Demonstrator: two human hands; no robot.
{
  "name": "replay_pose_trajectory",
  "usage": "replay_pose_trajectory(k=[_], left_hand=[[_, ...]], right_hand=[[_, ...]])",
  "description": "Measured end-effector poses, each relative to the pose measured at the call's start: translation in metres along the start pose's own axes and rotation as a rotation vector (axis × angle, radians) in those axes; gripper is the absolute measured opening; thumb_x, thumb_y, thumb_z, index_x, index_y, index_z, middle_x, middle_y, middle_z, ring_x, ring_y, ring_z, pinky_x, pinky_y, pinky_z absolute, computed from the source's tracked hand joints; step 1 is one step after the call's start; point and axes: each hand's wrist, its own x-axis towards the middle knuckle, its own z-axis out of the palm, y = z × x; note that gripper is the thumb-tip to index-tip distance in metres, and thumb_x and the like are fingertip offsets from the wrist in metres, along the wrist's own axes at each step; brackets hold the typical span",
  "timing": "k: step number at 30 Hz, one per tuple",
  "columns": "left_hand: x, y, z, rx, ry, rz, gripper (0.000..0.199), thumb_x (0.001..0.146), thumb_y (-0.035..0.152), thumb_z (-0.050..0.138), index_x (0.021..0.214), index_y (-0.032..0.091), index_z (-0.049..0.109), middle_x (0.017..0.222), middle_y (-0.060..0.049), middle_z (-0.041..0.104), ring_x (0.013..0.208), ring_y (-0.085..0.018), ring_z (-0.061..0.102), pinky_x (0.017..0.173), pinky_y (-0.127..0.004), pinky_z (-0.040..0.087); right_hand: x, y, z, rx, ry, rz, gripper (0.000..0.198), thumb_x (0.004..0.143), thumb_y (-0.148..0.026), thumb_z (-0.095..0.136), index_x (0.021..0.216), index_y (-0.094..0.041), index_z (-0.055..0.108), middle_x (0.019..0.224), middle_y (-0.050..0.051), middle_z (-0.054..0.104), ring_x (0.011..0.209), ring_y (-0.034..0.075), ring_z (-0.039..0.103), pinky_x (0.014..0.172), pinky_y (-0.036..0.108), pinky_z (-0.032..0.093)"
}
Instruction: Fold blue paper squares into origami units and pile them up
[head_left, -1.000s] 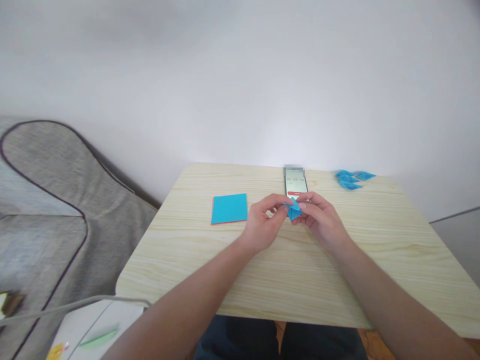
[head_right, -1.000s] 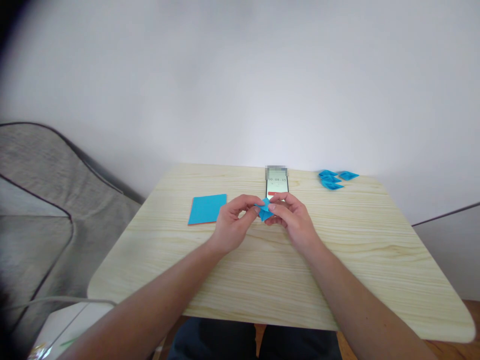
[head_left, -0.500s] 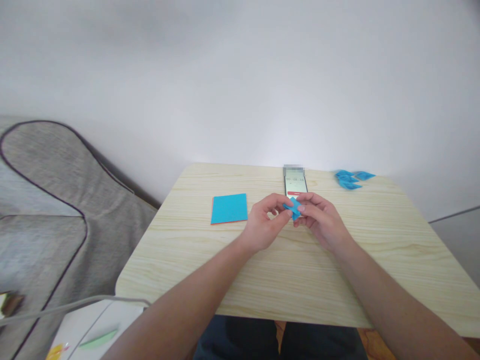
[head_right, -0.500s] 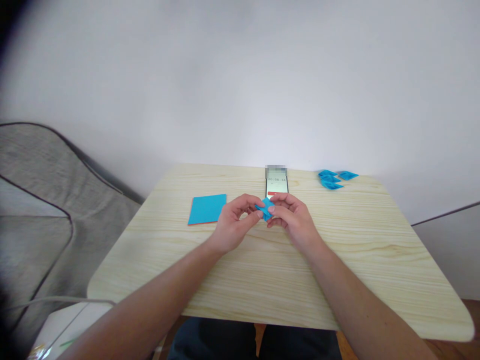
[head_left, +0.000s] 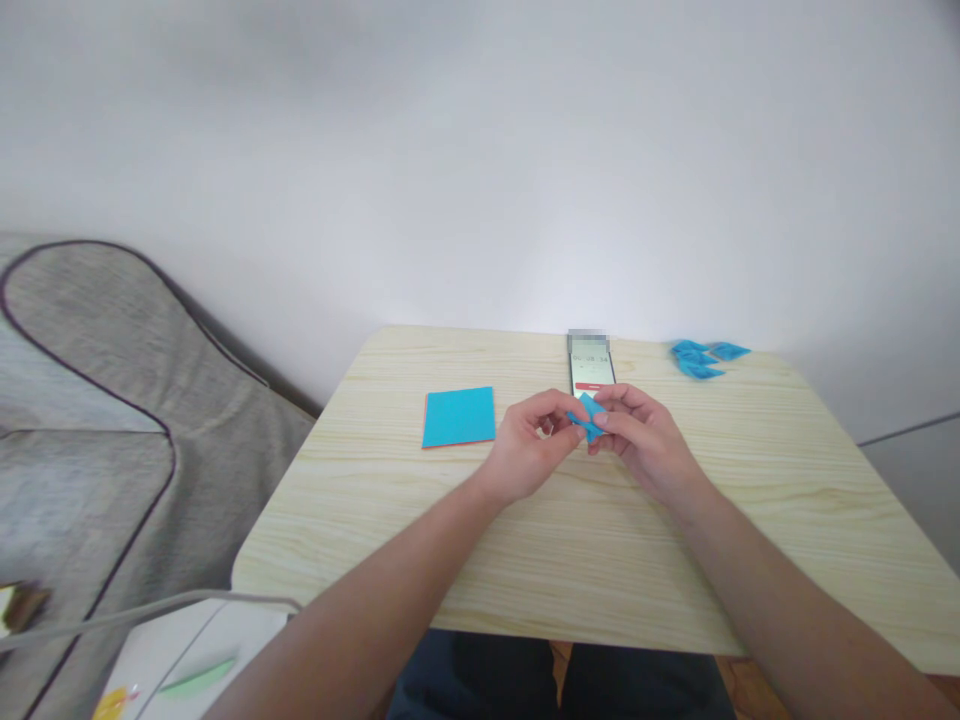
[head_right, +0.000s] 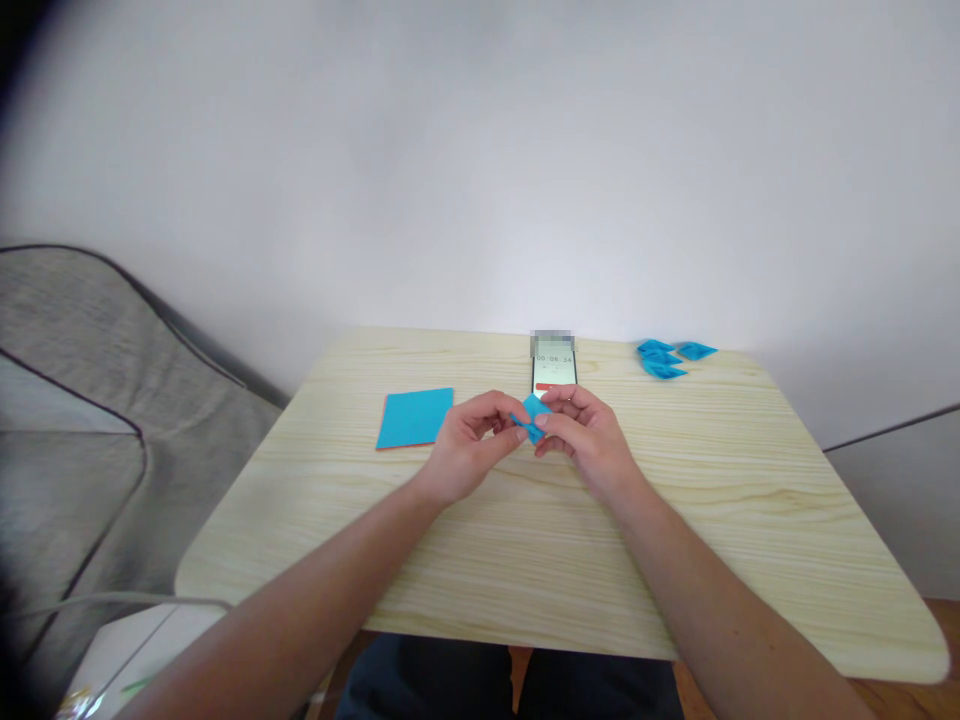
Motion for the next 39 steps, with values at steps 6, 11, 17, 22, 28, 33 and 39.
replay_pose_trajectory(k=[6, 11, 17, 22, 28, 33, 39], left_hand=[[0.0006, -0.0033, -0.0015, -0.004, 0.014, 0.016, 0.01, 0.08, 0.017, 0.074, 0.089, 0.019, 0.072, 0.077, -0.001, 0.065, 0.072, -0.014, 0.056, 0.068, -0.028, 0.042], [-0.0004, -0.0029, -0.0008, 0.047, 0.006, 0.049, 0.019, 0.08, 0.011, 0.068, 0.097, 0.019, 0.074, 0.086, -0.002, 0.07, 0.077, -0.014, 0.06, 0.073, -0.028, 0.046], [-0.0008, -0.0047, 0.0023, 0.161, 0.097, 0.095, 0.018, 0.084, 0.013, 0.069, 0.099, 0.02, 0.076, 0.091, -0.002, 0.075, 0.078, -0.013, 0.063, 0.073, -0.027, 0.047], [0.0007, -0.0076, 0.0014, 0.189, 0.173, 0.073, 0.012, 0.087, 0.027, 0.074, 0.095, 0.019, 0.077, 0.078, -0.001, 0.07, 0.07, -0.012, 0.057, 0.066, -0.027, 0.044], [0.0022, -0.0085, 0.0023, 0.091, 0.201, -0.053, 0.017, 0.084, 0.033, 0.077, 0.087, 0.016, 0.074, 0.072, 0.0, 0.066, 0.065, -0.011, 0.052, 0.061, -0.025, 0.04], [0.0017, -0.008, 0.0021, 0.009, 0.125, -0.086, 0.018, 0.084, 0.033, 0.076, 0.082, 0.016, 0.071, 0.07, 0.001, 0.063, 0.065, -0.011, 0.051, 0.061, -0.025, 0.039], [0.0014, -0.0069, 0.0006, 0.007, 0.091, -0.074, 0.021, 0.087, 0.035, 0.074, 0.08, 0.016, 0.069, 0.071, 0.001, 0.062, 0.066, -0.011, 0.05, 0.063, -0.026, 0.039]], right_hand=[[-0.001, -0.0014, 0.0019, 0.023, -0.02, -0.007, 0.031, 0.075, -0.024, 0.087, 0.101, -0.024, 0.071, 0.092, 0.001, 0.074, 0.073, 0.014, 0.066, 0.061, 0.028, 0.06], [-0.0005, -0.0038, 0.0026, 0.068, -0.012, 0.03, 0.032, 0.073, -0.024, 0.088, 0.101, -0.023, 0.072, 0.096, 0.003, 0.074, 0.076, 0.015, 0.066, 0.06, 0.027, 0.06], [0.0026, -0.0017, -0.0023, 0.114, -0.041, 0.12, 0.026, 0.08, -0.03, 0.083, 0.102, -0.023, 0.072, 0.085, 0.002, 0.072, 0.067, 0.014, 0.065, 0.06, 0.029, 0.059], [0.0026, 0.0005, -0.0001, -0.027, 0.027, 0.061, 0.033, 0.092, -0.051, 0.069, 0.106, -0.021, 0.074, 0.074, 0.002, 0.069, 0.06, 0.015, 0.062, 0.055, 0.03, 0.053], [-0.0043, 0.0024, 0.0026, -0.378, 0.134, -0.263, 0.022, 0.091, -0.043, 0.072, 0.092, -0.021, 0.076, 0.069, 0.001, 0.065, 0.062, 0.015, 0.056, 0.06, 0.031, 0.047], [-0.0064, 0.004, 0.0034, -0.438, 0.149, -0.283, 0.016, 0.086, -0.038, 0.077, 0.087, -0.022, 0.074, 0.073, -0.001, 0.067, 0.065, 0.015, 0.058, 0.063, 0.031, 0.046], [-0.0061, 0.0043, 0.0034, -0.432, 0.149, -0.267, 0.014, 0.085, -0.035, 0.078, 0.084, -0.022, 0.074, 0.074, 0.0, 0.068, 0.067, 0.015, 0.06, 0.063, 0.03, 0.049]])
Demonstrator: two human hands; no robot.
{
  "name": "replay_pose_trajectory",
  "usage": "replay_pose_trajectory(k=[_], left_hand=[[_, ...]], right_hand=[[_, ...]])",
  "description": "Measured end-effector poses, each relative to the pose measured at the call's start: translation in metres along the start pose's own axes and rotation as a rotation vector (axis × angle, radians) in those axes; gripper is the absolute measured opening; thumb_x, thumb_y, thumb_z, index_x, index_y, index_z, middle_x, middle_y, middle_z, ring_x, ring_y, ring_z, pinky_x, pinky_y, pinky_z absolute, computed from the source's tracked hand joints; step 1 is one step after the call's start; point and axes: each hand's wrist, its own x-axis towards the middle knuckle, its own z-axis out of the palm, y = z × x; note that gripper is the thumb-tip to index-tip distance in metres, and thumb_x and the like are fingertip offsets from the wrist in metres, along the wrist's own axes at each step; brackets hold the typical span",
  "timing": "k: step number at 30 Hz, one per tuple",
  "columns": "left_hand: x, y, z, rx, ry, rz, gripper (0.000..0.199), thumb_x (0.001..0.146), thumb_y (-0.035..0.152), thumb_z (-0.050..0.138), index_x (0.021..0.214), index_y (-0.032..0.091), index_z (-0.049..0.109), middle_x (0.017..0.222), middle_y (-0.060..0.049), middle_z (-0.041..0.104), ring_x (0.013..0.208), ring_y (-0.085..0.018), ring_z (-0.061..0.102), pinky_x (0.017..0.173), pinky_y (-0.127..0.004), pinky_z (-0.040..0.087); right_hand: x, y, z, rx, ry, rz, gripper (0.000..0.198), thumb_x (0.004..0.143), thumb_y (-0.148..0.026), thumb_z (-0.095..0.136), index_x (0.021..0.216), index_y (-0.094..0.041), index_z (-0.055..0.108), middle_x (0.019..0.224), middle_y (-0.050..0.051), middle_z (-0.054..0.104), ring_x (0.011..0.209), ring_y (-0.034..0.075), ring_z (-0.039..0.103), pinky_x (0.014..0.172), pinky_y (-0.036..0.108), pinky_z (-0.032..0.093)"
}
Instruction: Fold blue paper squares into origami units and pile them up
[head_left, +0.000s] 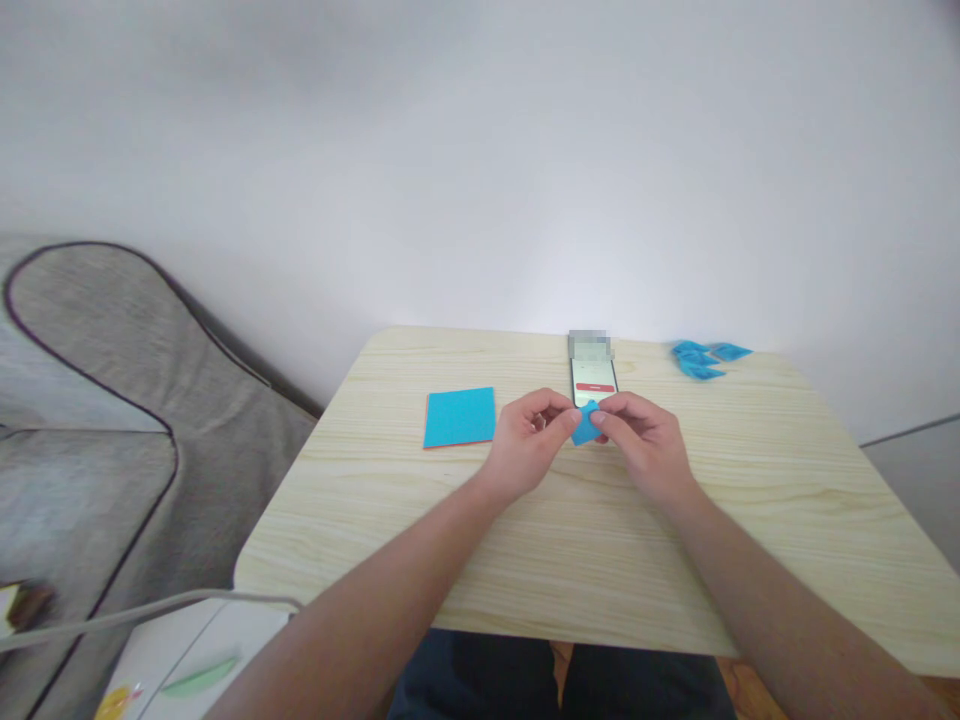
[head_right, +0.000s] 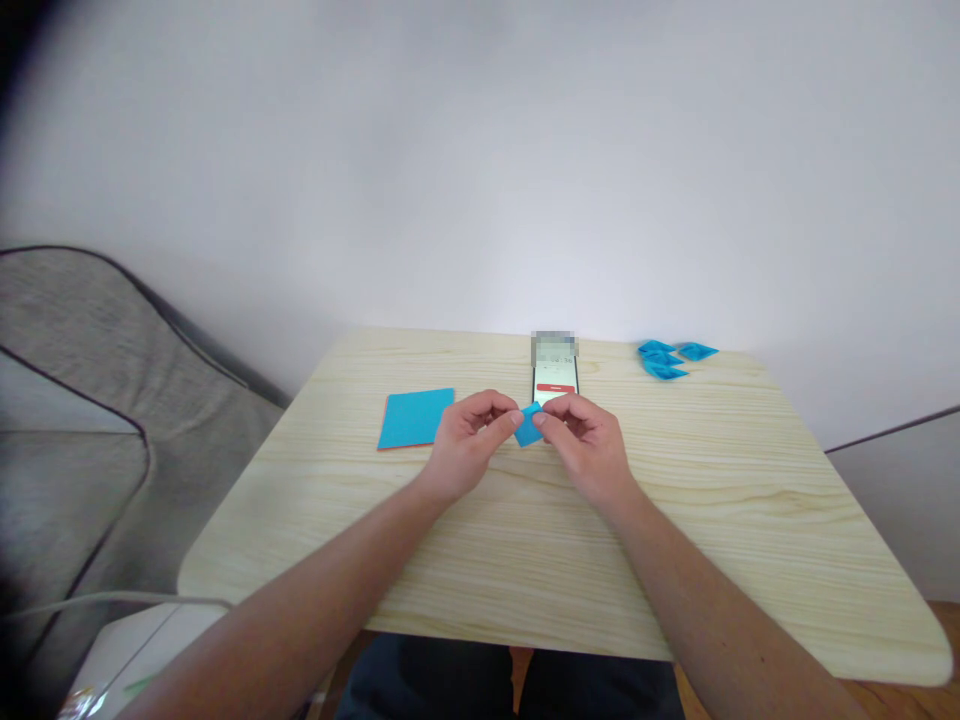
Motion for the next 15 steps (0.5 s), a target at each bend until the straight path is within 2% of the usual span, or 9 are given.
replay_pose_trajectory(k=[6, 15], left_hand=[[-0.0001, -0.0002, -0.0009, 0.025, -0.001, 0.014, 0.022, 0.087, 0.038, 0.075, 0.082, 0.017, 0.07, 0.074, 0.0, 0.064, 0.069, -0.012, 0.052, 0.065, -0.028, 0.039], [-0.0004, -0.0001, -0.0001, 0.069, 0.05, 0.058, 0.021, 0.086, 0.036, 0.076, 0.082, 0.017, 0.069, 0.074, 0.0, 0.065, 0.071, -0.013, 0.054, 0.067, -0.028, 0.041]], right_hand=[[0.001, 0.0001, -0.0018, 0.056, -0.051, 0.02, 0.016, 0.085, -0.037, 0.08, 0.085, -0.022, 0.074, 0.078, 0.001, 0.071, 0.069, 0.016, 0.064, 0.065, 0.03, 0.054], [0.0029, 0.0037, -0.0032, 0.07, -0.078, -0.012, 0.015, 0.085, -0.036, 0.08, 0.088, -0.023, 0.075, 0.081, 0.002, 0.073, 0.07, 0.016, 0.066, 0.066, 0.03, 0.055]])
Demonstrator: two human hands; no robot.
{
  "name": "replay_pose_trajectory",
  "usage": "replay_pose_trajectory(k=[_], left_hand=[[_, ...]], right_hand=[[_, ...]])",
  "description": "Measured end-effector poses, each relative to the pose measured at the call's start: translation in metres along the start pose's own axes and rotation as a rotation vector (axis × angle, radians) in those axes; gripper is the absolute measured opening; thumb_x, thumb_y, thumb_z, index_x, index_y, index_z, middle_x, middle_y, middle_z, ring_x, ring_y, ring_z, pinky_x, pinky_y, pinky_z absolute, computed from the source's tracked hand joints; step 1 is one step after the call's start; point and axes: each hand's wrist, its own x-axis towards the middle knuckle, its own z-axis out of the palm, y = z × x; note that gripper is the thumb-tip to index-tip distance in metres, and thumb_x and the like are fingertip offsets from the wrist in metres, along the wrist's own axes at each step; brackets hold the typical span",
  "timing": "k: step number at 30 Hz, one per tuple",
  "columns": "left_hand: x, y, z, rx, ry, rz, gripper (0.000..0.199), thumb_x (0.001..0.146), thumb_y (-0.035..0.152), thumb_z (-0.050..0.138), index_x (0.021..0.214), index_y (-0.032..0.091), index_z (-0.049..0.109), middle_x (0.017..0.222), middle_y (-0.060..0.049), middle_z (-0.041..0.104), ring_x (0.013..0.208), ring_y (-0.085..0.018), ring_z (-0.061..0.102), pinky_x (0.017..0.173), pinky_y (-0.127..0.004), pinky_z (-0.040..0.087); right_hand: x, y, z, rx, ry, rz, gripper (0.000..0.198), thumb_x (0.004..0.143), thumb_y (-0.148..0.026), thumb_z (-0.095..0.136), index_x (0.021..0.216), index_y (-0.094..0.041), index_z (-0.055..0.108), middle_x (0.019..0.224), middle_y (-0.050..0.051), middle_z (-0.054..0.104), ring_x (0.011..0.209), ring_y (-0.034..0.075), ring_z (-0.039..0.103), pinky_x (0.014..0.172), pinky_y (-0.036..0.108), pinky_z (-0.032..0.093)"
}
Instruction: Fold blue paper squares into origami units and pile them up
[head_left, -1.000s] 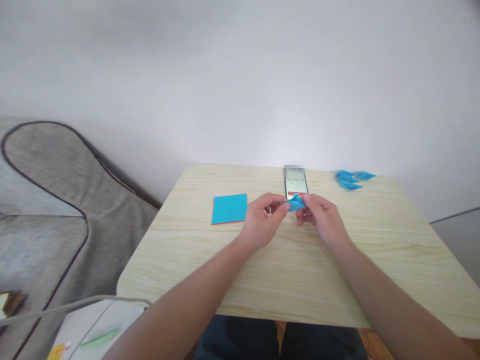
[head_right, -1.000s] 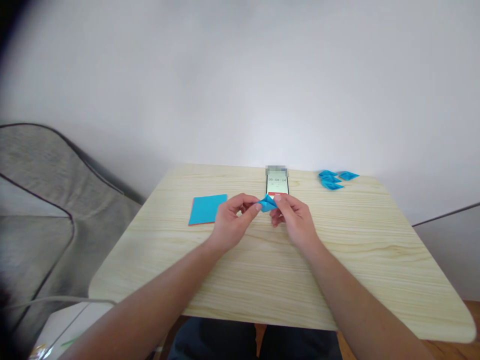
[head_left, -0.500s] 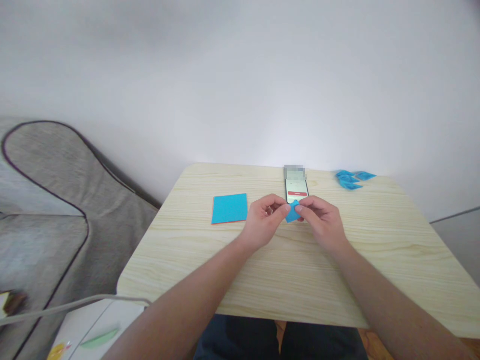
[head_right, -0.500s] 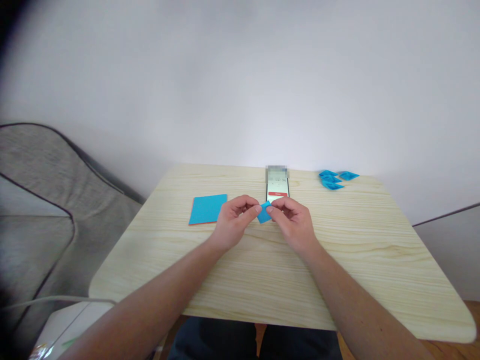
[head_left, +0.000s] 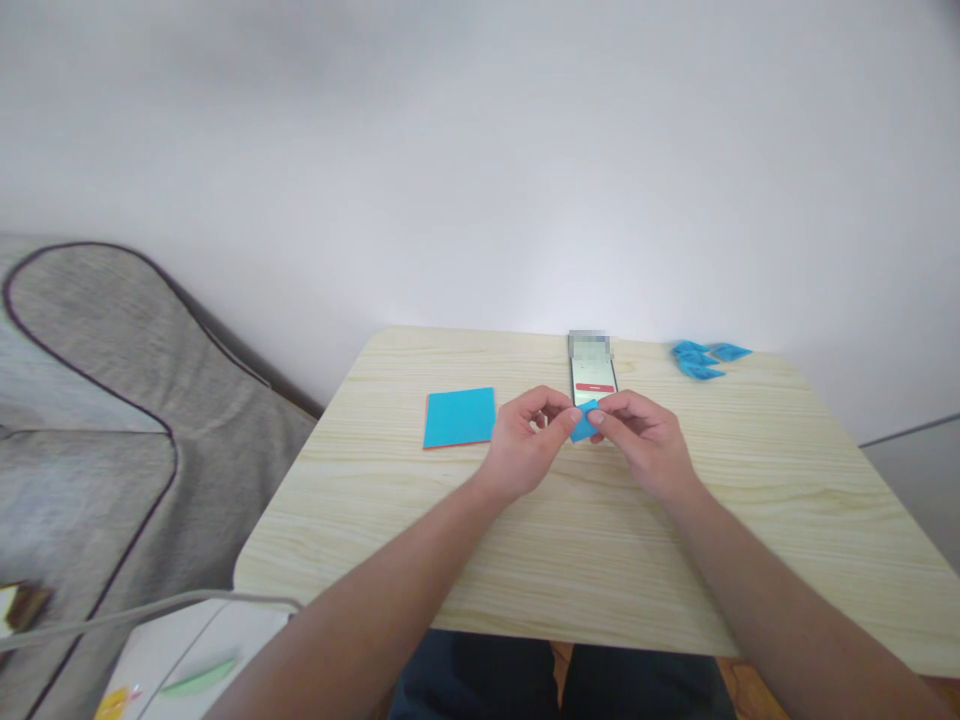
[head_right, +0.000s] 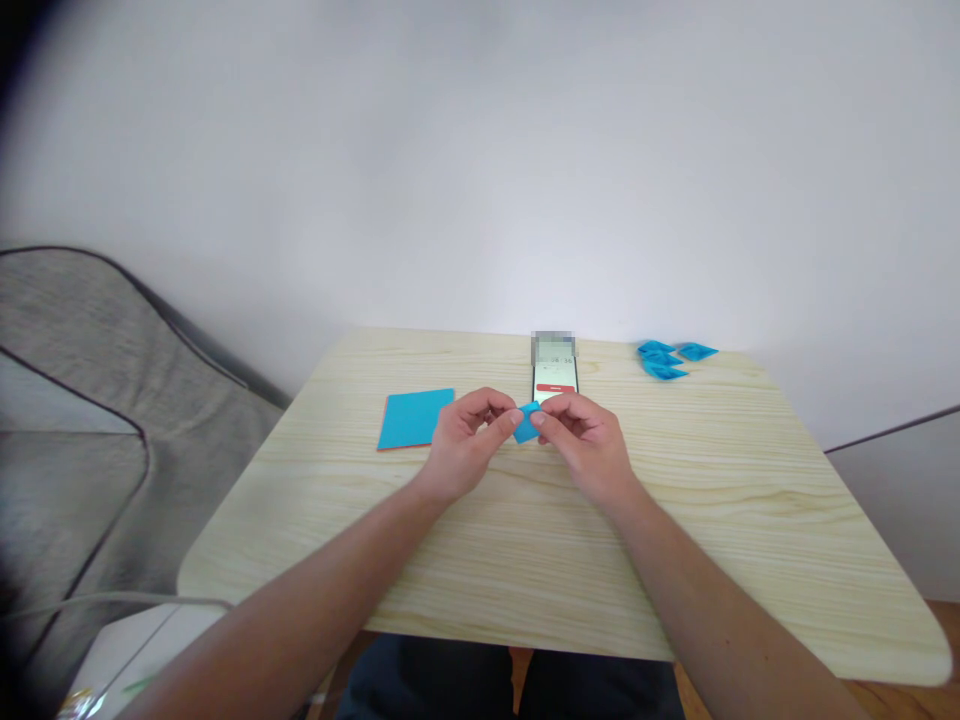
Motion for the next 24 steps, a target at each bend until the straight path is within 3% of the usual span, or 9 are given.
replay_pose_trajectory(k=[10, 19, 24], left_hand=[[-0.003, 0.003, 0.001, 0.206, -0.003, 0.148, 0.015, 0.089, 0.031, 0.07, 0.08, 0.019, 0.067, 0.077, -0.001, 0.067, 0.072, -0.014, 0.055, 0.07, -0.029, 0.044], [-0.002, 0.0, 0.0, 0.233, -0.024, 0.155, 0.013, 0.088, 0.028, 0.069, 0.079, 0.019, 0.066, 0.078, -0.001, 0.066, 0.072, -0.013, 0.053, 0.07, -0.028, 0.043], [-0.002, 0.002, -0.001, 0.2, -0.045, 0.124, 0.012, 0.086, 0.027, 0.072, 0.08, 0.019, 0.067, 0.077, 0.0, 0.066, 0.073, -0.013, 0.054, 0.07, -0.028, 0.043]], right_hand=[[0.0, -0.009, 0.002, -0.042, 0.036, -0.004, 0.022, 0.084, -0.04, 0.08, 0.098, -0.024, 0.075, 0.085, 0.003, 0.073, 0.079, 0.019, 0.067, 0.075, 0.034, 0.056], [0.0, -0.009, 0.001, -0.068, 0.063, -0.012, 0.012, 0.083, -0.034, 0.081, 0.085, -0.024, 0.074, 0.08, 0.0, 0.071, 0.074, 0.016, 0.062, 0.071, 0.031, 0.05], [0.0, -0.009, -0.002, -0.081, -0.002, -0.021, 0.011, 0.086, -0.033, 0.077, 0.083, -0.023, 0.074, 0.079, 0.001, 0.07, 0.075, 0.017, 0.061, 0.072, 0.031, 0.047]])
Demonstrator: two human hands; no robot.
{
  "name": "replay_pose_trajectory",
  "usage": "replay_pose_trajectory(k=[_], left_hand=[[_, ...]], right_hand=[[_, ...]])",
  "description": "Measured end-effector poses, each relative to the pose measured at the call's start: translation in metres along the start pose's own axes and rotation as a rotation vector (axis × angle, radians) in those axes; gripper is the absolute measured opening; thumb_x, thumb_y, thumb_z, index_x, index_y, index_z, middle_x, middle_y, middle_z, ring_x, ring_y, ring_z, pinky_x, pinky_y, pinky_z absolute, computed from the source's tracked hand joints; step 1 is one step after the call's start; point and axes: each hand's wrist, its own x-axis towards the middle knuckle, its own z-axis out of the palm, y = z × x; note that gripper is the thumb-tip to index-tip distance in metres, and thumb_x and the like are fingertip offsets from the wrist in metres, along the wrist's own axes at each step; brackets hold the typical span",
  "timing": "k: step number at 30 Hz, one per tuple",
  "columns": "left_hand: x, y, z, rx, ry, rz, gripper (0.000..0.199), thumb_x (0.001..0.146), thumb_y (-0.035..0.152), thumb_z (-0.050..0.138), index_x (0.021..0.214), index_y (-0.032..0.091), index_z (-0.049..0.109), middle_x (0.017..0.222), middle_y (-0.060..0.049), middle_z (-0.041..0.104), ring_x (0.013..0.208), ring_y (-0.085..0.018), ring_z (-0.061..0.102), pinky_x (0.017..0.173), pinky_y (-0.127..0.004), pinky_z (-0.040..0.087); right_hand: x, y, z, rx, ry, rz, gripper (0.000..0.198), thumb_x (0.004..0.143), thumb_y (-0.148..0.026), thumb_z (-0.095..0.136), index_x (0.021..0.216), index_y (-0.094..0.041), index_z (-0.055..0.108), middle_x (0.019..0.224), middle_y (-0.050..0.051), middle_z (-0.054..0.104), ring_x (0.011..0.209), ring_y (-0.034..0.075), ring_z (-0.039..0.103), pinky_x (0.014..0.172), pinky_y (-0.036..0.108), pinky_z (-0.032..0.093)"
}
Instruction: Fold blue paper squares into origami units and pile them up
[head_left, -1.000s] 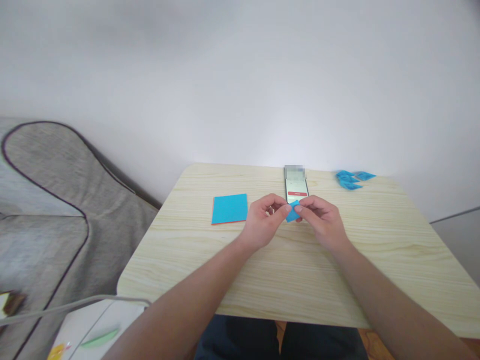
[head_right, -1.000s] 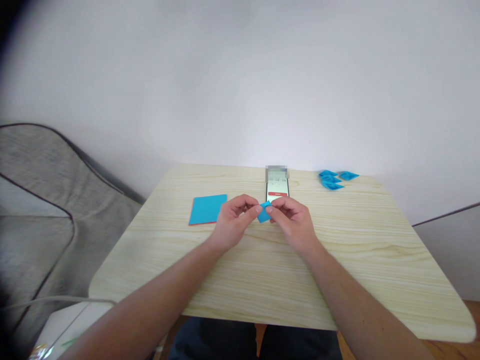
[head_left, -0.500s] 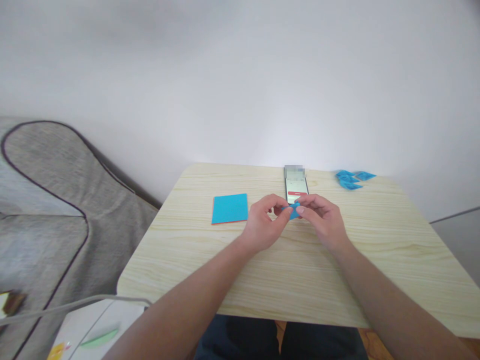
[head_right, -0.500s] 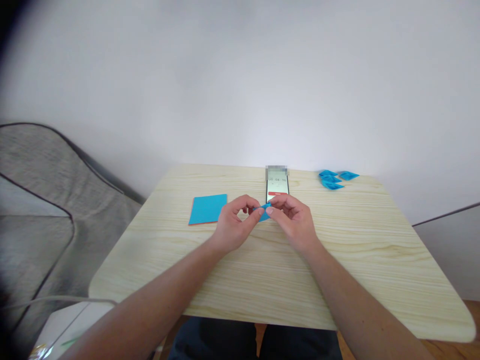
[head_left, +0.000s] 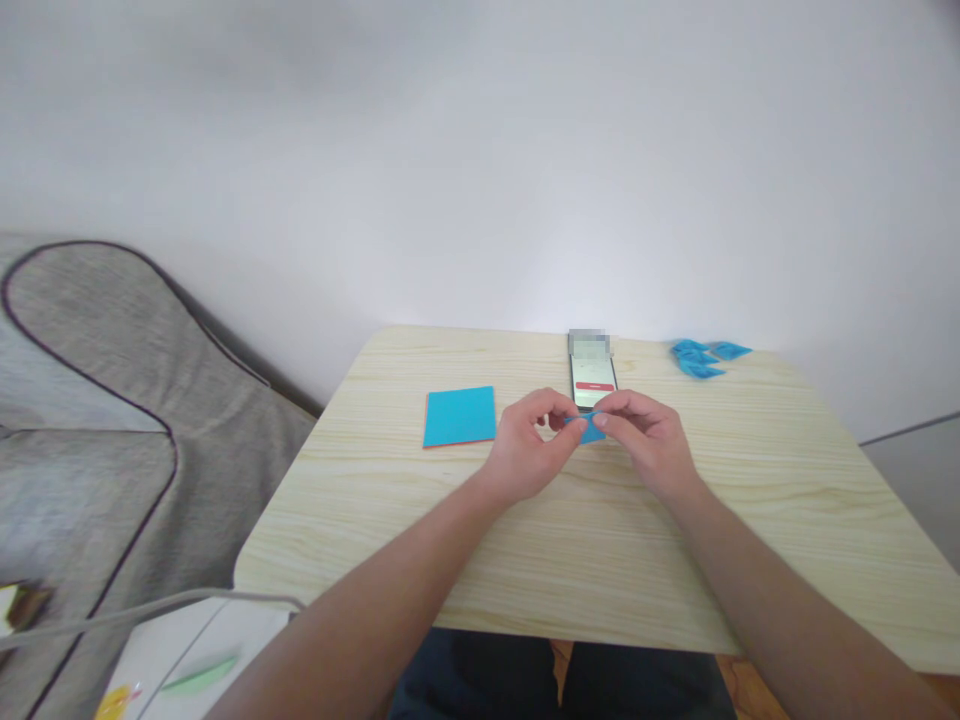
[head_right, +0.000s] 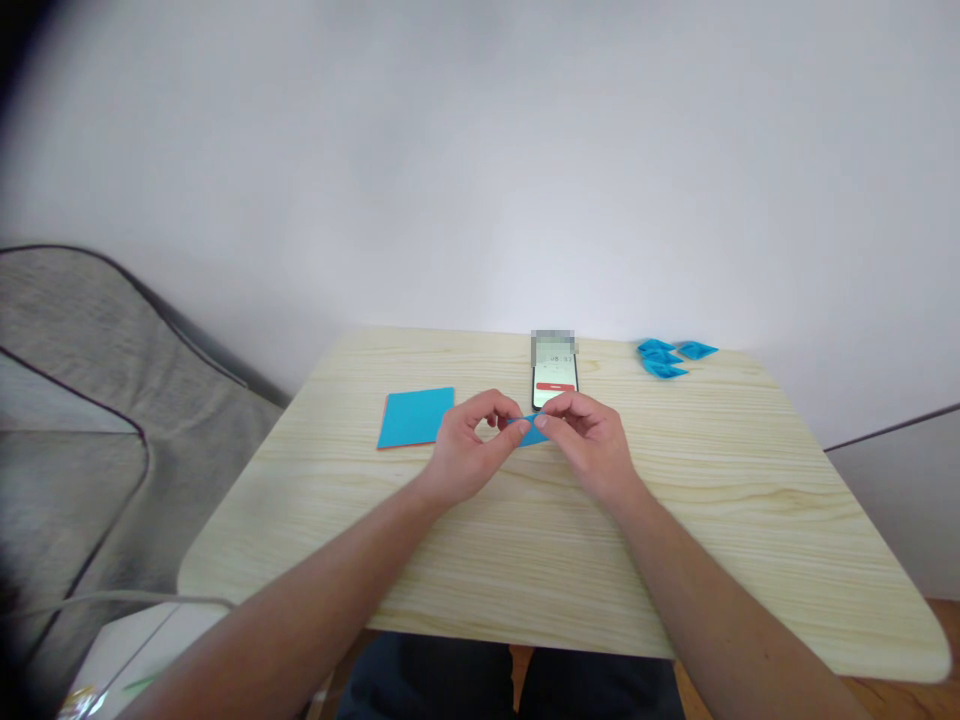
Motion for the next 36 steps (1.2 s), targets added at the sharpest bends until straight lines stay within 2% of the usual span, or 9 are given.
replay_pose_trajectory(k=[3, 7, 12, 18, 23, 26, 28, 30, 36], left_hand=[[0.001, 0.0005, -0.0003, -0.048, -0.004, -0.05, 0.014, 0.086, 0.031, 0.073, 0.08, 0.019, 0.068, 0.077, 0.0, 0.066, 0.073, -0.013, 0.054, 0.07, -0.028, 0.042], [0.0022, 0.0005, -0.0005, -0.131, 0.006, -0.128, 0.021, 0.085, 0.039, 0.076, 0.085, 0.019, 0.071, 0.074, 0.001, 0.065, 0.07, -0.013, 0.052, 0.066, -0.027, 0.04], [0.0016, 0.0, -0.0013, -0.102, -0.124, -0.175, 0.04, 0.089, 0.049, 0.071, 0.066, 0.017, 0.063, 0.061, 0.003, 0.053, 0.061, -0.011, 0.041, 0.059, -0.027, 0.032], [0.0015, -0.0029, -0.0006, -0.109, -0.066, -0.199, 0.048, 0.089, 0.051, 0.071, 0.062, 0.017, 0.049, 0.058, 0.005, 0.04, 0.059, -0.01, 0.033, 0.055, -0.027, 0.025], [0.0014, -0.0052, 0.001, -0.149, -0.037, -0.192, 0.049, 0.087, 0.053, 0.072, 0.062, 0.018, 0.047, 0.059, 0.005, 0.037, 0.057, -0.009, 0.032, 0.054, -0.026, 0.025], [0.0019, -0.0061, 0.0013, -0.157, -0.019, -0.197, 0.049, 0.088, 0.052, 0.071, 0.062, 0.018, 0.048, 0.057, 0.005, 0.039, 0.057, -0.009, 0.034, 0.054, -0.026, 0.025], [0.0026, -0.0069, 0.0012, -0.175, 0.006, -0.2, 0.047, 0.089, 0.051, 0.071, 0.063, 0.018, 0.052, 0.057, 0.004, 0.044, 0.056, -0.01, 0.038, 0.054, -0.026, 0.027], [0.0034, -0.0076, 0.0009, -0.195, 0.029, -0.199, 0.044, 0.089, 0.051, 0.071, 0.064, 0.018, 0.056, 0.057, 0.004, 0.049, 0.056, -0.01, 0.042, 0.054, -0.026, 0.03], [0.004, -0.007, 0.0005, -0.203, 0.045, -0.181, 0.04, 0.089, 0.05, 0.072, 0.066, 0.017, 0.065, 0.061, 0.002, 0.059, 0.059, -0.011, 0.047, 0.057, -0.027, 0.034]], right_hand=[[0.0, -0.0015, -0.0005, -0.014, -0.022, 0.003, 0.014, 0.087, -0.035, 0.076, 0.081, -0.022, 0.074, 0.077, 0.001, 0.069, 0.075, 0.017, 0.06, 0.071, 0.031, 0.047], [0.0008, -0.0019, -0.0006, 0.001, 0.02, 0.019, 0.017, 0.085, -0.039, 0.078, 0.081, -0.023, 0.074, 0.077, 0.001, 0.07, 0.074, 0.017, 0.06, 0.071, 0.031, 0.048], [0.0023, 0.0002, -0.0008, -0.004, 0.073, 0.042, 0.02, 0.083, -0.042, 0.08, 0.082, -0.023, 0.075, 0.077, 0.001, 0.071, 0.072, 0.016, 0.061, 0.07, 0.03, 0.05], [0.0032, 0.0023, -0.0015, 0.009, -0.032, 0.107, 0.025, 0.087, -0.046, 0.076, 0.08, -0.022, 0.074, 0.074, 0.001, 0.069, 0.072, 0.016, 0.063, 0.071, 0.031, 0.05], [0.0025, 0.0038, -0.0024, -0.054, -0.065, 0.068, 0.027, 0.09, -0.046, 0.072, 0.078, -0.021, 0.073, 0.073, 0.002, 0.07, 0.072, 0.017, 0.063, 0.071, 0.033, 0.049], [0.0017, 0.0034, -0.0013, -0.028, -0.04, 0.052, 0.024, 0.09, -0.045, 0.073, 0.082, -0.022, 0.072, 0.074, 0.001, 0.07, 0.071, 0.017, 0.064, 0.071, 0.033, 0.051], [0.001, 0.0035, 0.0002, 0.025, -0.014, 0.027, 0.019, 0.087, -0.041, 0.077, 0.09, -0.024, 0.07, 0.079, 0.001, 0.07, 0.073, 0.017, 0.064, 0.072, 0.033, 0.052], [0.0001, 0.0044, 0.0019, 0.073, 0.002, -0.007, 0.023, 0.082, -0.037, 0.083, 0.094, -0.025, 0.068, 0.084, 0.0, 0.07, 0.074, 0.017, 0.064, 0.072, 0.033, 0.053], [-0.0014, 0.0064, 0.0042, 0.062, 0.009, -0.028, 0.02, 0.08, -0.033, 0.084, 0.087, -0.024, 0.068, 0.078, 0.0, 0.069, 0.071, 0.016, 0.061, 0.068, 0.031, 0.05]])
